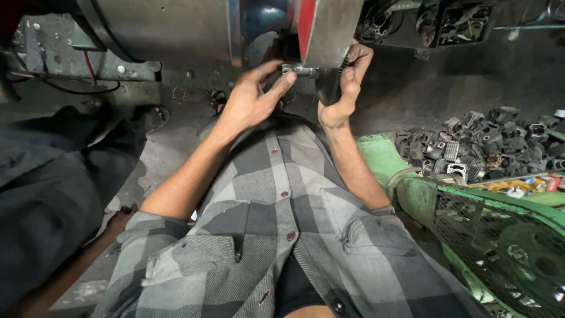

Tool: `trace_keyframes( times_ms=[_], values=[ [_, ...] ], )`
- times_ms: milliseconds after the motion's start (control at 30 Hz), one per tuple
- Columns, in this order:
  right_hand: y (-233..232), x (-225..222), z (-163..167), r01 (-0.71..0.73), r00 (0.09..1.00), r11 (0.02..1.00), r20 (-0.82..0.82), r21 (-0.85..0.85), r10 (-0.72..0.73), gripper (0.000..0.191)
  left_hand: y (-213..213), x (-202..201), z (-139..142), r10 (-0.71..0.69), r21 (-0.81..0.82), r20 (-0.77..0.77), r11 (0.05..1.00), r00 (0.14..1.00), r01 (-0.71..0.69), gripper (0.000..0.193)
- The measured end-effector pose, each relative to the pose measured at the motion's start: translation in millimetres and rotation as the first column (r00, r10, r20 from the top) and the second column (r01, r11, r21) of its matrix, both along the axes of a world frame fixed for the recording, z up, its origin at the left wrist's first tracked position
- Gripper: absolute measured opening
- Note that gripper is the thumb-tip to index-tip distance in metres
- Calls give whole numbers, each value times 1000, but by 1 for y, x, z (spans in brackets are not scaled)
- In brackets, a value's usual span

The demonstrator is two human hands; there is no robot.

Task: The person holds a toothed metal gear with a splined shaft and presses its edge against a running bench grinder, producing sparks. They repeatedly reposition and rotate the gear to grind different sections, pausing to check the part between grinding passes.

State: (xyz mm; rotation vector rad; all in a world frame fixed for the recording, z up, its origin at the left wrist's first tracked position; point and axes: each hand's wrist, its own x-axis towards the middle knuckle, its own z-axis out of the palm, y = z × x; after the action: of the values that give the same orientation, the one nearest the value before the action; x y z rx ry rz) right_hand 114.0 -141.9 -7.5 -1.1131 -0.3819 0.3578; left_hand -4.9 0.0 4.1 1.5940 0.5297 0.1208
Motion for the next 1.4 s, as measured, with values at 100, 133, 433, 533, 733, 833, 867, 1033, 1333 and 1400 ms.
trace_keyframes(
  times_ms=[100, 133, 433, 533, 733, 833, 867, 1033, 1333, 1400],
  values=[
    [0, 2, 1, -18, 1000, 1000, -16, -4, 18, 40, 1, 1, -4, 3, 50, -151, 999, 989, 4, 71],
    [0, 3, 1, -20, 1000, 1000, -10, 1, 20, 39, 2, 2, -5, 0, 43, -240, 999, 971, 10, 75],
    [-1, 6, -2, -31, 998, 999, -53, -34, 29, 35, 3, 4, -5, 14, -51, -54, 999, 998, -16, 62],
    [-1, 7, -3, -34, 997, 999, -75, -23, 32, 33, 1, 6, 6, 8, -85, -109, 996, 994, -17, 49],
    [2, 7, 2, -44, 990, 998, -138, -45, 37, 29, 2, 10, 13, 29, 15, -47, 999, 998, -28, 41],
    [4, 7, 8, -66, 985, 996, -162, -62, 55, 28, 3, 10, 5, 50, 79, 117, 995, 992, -59, 41],
    [4, 6, 11, -73, 979, 995, -197, -71, 58, 28, 2, 9, 2, 49, 120, 118, 991, 992, -63, 40],
    [5, 7, 20, -69, 937, 993, -349, -100, 30, 29, 1, 9, -3, 53, 118, 40, 991, 998, -58, 41],
    [6, 9, 18, -77, 927, 995, -372, -71, 45, 25, 1, 10, -3, 78, 1, 26, 997, 997, -78, 43],
    [6, 11, 18, -75, 928, 993, -369, -89, 37, 26, 1, 10, -3, 76, 3, 67, 997, 995, -76, 43]
  ],
)
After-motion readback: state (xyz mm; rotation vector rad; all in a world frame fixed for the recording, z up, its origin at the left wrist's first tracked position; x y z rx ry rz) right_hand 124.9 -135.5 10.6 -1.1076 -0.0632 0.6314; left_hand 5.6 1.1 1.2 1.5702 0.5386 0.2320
